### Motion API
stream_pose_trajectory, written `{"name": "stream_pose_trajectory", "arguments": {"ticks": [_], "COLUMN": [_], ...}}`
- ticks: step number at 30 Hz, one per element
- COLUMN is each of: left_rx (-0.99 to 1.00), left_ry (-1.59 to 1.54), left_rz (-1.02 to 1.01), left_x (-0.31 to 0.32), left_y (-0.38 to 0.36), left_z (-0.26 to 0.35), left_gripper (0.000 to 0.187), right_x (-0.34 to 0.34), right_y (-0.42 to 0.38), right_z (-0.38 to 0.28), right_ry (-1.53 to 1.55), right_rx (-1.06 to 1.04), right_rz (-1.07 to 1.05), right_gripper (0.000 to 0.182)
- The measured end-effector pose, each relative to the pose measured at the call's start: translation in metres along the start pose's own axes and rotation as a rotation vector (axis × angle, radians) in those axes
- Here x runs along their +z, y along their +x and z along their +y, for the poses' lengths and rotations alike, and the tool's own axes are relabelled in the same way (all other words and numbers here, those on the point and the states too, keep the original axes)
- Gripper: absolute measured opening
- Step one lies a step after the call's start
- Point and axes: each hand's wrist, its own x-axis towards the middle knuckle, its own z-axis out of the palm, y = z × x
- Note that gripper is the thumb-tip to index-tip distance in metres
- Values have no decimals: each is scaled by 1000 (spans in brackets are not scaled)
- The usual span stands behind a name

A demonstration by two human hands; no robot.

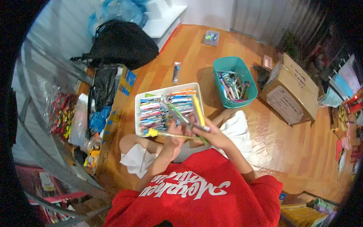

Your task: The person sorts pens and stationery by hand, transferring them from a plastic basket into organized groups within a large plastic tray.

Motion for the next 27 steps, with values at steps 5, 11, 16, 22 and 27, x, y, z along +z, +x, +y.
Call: {"name": "stream_pose_trajectory", "arguments": {"ticks": [5, 11, 16, 22, 27], "left_rx": [-97, -237, -86, 1, 26], "left_ry": [-160, -342, -301, -362, -130], "left_rz": [200, 663, 708, 538, 490], "left_x": [3, -34, -36, -37, -38], "left_y": [-26, -64, -57, -55, -56], "left_z": [19, -9, 7, 2, -5], "left_gripper": [63, 47, 61, 92, 61], "right_x": [12, 55, 62, 69, 68], "right_y": [-2, 8, 10, 15, 12], "right_z": [60, 88, 94, 69, 58], "right_ry": [-319, -219, 66, 249, -73], "right_rx": [-52, 113, 322, 392, 380], "right_rz": [-335, -314, -203, -53, -102], "right_gripper": [68, 69, 55, 34, 48]}}
